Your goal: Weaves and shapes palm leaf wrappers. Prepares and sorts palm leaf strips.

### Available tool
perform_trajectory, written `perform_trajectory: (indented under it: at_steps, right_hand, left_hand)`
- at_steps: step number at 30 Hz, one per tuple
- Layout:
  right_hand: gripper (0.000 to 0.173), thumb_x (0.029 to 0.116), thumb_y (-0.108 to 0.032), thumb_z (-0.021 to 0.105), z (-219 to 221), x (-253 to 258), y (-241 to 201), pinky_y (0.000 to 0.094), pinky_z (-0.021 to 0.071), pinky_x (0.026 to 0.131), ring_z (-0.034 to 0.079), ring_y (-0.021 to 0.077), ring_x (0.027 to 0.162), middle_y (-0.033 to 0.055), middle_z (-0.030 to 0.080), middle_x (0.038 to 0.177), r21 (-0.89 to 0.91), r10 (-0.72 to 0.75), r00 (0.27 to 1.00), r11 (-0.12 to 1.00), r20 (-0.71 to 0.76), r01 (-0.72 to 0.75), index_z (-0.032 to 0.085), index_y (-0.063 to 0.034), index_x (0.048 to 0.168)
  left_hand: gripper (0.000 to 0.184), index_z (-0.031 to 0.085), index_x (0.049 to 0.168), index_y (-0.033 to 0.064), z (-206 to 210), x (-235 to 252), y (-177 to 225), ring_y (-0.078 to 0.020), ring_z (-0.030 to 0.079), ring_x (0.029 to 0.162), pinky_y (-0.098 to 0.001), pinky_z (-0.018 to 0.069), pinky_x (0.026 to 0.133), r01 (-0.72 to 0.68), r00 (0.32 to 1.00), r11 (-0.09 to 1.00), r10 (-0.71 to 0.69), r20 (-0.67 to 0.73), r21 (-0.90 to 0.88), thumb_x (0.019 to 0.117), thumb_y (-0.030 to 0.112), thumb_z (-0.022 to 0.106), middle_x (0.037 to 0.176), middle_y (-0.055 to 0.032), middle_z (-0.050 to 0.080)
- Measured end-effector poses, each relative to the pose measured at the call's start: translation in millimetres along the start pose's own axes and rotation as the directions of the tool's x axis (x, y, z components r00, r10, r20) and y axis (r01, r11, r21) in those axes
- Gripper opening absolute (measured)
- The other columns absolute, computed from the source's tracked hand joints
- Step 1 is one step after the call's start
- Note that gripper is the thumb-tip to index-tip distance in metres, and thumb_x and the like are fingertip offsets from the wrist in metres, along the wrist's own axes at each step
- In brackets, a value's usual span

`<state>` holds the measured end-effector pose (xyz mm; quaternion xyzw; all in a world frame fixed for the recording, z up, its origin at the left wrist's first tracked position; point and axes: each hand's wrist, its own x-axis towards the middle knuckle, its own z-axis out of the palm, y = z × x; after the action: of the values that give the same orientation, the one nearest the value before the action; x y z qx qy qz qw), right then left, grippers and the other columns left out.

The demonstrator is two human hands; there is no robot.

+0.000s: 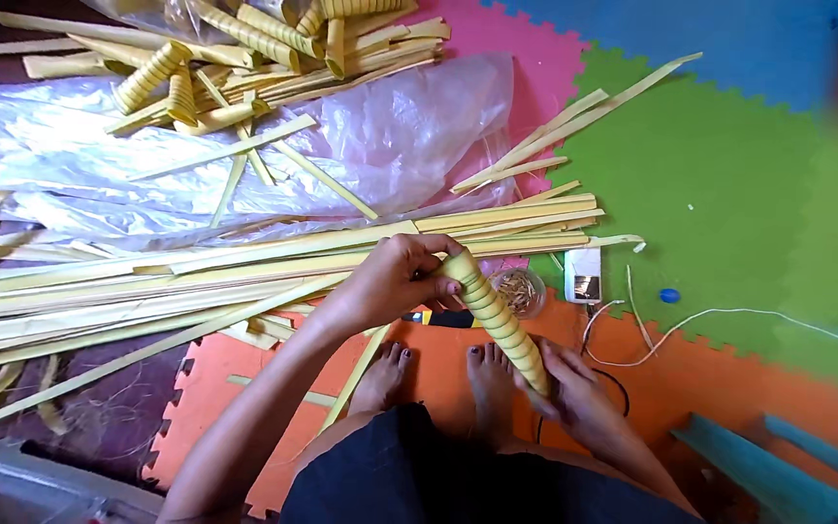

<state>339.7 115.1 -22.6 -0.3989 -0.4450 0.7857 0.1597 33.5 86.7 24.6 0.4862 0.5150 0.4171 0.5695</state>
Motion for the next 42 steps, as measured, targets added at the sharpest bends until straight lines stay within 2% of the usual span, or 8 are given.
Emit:
perform_trajectory:
  at_steps: [2, 7, 10, 14, 20, 30, 36, 42]
  right_hand:
    - [0.039, 0.1107, -0.024, 0.031, 2.3, -2.4, -6.7, 0.0087, 0.0401, 0.040, 0.049, -0.0064, 0.045, -0.0052, 0.067, 0.075, 0.196, 0.137, 0.990, 0.971, 0.030, -0.141, 0.069, -0.0137, 0.109]
    - [0.042, 0.1063, -0.039, 0.053, -13.5, 8.2, 13.5, 0.0189, 0.0566, 0.085, 0.065, 0.0011, 0.098, -0.0017, 0.066, 0.120, -0.519, -0.545, 0.835, 0.695, 0.069, 0.497, 0.063, -0.0131, 0.138]
    - [0.041, 0.1115, -0.033, 0.034, -1.5, 0.0, -3.3, 0.0144, 0.0507, 0.051, 0.061, -0.0010, 0.057, -0.0016, 0.074, 0.087, -0.082, -0.083, 0.996, 0.993, -0.023, 0.081, 0.069, -0.0120, 0.113]
    - [0.049, 0.1088, -0.049, 0.036, -9.7, 4.5, -16.1, 0.0144, 0.0505, 0.049, 0.062, 0.0001, 0.057, -0.0013, 0.073, 0.086, 0.145, 0.154, 0.961, 0.971, 0.232, -0.190, 0.072, -0.0165, 0.106]
    - [0.033, 0.1076, -0.019, 0.045, -5.5, 38.8, -38.7, 0.0282, 0.0555, 0.097, 0.067, 0.0074, 0.111, 0.0019, 0.072, 0.119, -0.548, -0.485, 0.870, 0.705, 0.091, 0.450, 0.069, -0.0027, 0.122]
    - [0.006, 0.0935, -0.001, 0.067, 31.7, 87.6, -79.1, 0.0158, 0.0513, 0.071, 0.060, 0.0052, 0.081, 0.0059, 0.059, 0.089, -0.801, -0.828, 0.555, 0.275, 0.083, 0.531, 0.067, 0.0026, 0.089]
    - [0.008, 0.0973, -0.007, 0.067, -18.4, 110.2, -41.4, 0.0276, 0.0599, 0.077, 0.070, 0.0108, 0.082, 0.0083, 0.073, 0.093, -0.785, -0.473, 0.880, 0.527, 0.046, 0.325, 0.073, -0.0007, 0.099]
    - [0.010, 0.0933, 0.003, 0.068, -42.1, 121.5, 6.4, 0.0609, 0.0537, 0.091, 0.070, 0.0418, 0.097, 0.0243, 0.072, 0.100, -0.931, -0.053, 0.991, 0.350, -0.124, -0.098, 0.074, 0.0046, 0.101]
  left_hand:
    - [0.024, 0.065, 0.118, 0.0006, -2.0, -1.0, 1.2, -0.0152, 0.076, 0.075, -0.0283, 0.0648, 0.071, 0.008, 0.999, 1.000, -0.007, 0.041, -0.026, 0.0947, -0.006, 0.064, 0.083, -0.0076, 0.075]
    - [0.028, 0.063, 0.121, -0.0005, -4.3, -2.2, 0.9, -0.0153, 0.076, 0.075, -0.0278, 0.0651, 0.071, -0.025, 1.000, 0.999, 0.026, 0.010, -0.042, 0.0944, -0.008, 0.063, 0.084, -0.0072, 0.076]
    - [0.022, 0.067, 0.117, -0.0010, 0.0, -4.3, -3.7, -0.0117, 0.074, 0.070, -0.0250, 0.0639, 0.066, -0.138, 0.990, 0.990, 0.138, -0.017, 0.023, 0.0944, -0.002, 0.067, 0.082, -0.0059, 0.074]
    - [0.012, 0.072, 0.100, 0.0001, 1.4, -8.1, -14.3, -0.0044, 0.071, 0.091, -0.0195, 0.0602, 0.080, -0.389, 0.916, 0.913, 0.397, -0.050, 0.123, 0.0964, 0.012, 0.069, 0.102, -0.0029, 0.074]
    - [0.008, 0.070, 0.087, 0.0032, 10.8, -2.4, -24.6, -0.0083, 0.070, 0.102, -0.0237, 0.0586, 0.091, -0.534, 0.818, 0.789, 0.573, -0.052, 0.305, 0.0945, 0.005, 0.067, 0.103, -0.0035, 0.073]
    - [0.011, 0.061, 0.098, 0.0025, 56.3, 43.3, 6.5, -0.0109, 0.070, 0.075, -0.0264, 0.0576, 0.069, -0.233, 0.904, 0.874, 0.356, -0.236, 0.426, 0.0921, -0.001, 0.071, 0.087, -0.0070, 0.071]
    - [0.006, 0.054, 0.106, 0.0004, 39.4, 54.4, -77.7, -0.0139, 0.063, 0.066, -0.0298, 0.0546, 0.062, -0.143, 0.985, 0.987, 0.150, -0.089, 0.078, 0.0999, -0.002, 0.056, 0.080, -0.0096, 0.064]
    - [0.019, 0.057, 0.113, 0.0066, 8.0, 25.2, -109.1, -0.0042, 0.058, 0.061, -0.0195, 0.0487, 0.055, 0.101, 0.983, 0.989, -0.116, -0.145, -0.107, 0.1100, 0.012, 0.039, 0.076, -0.0009, 0.062]
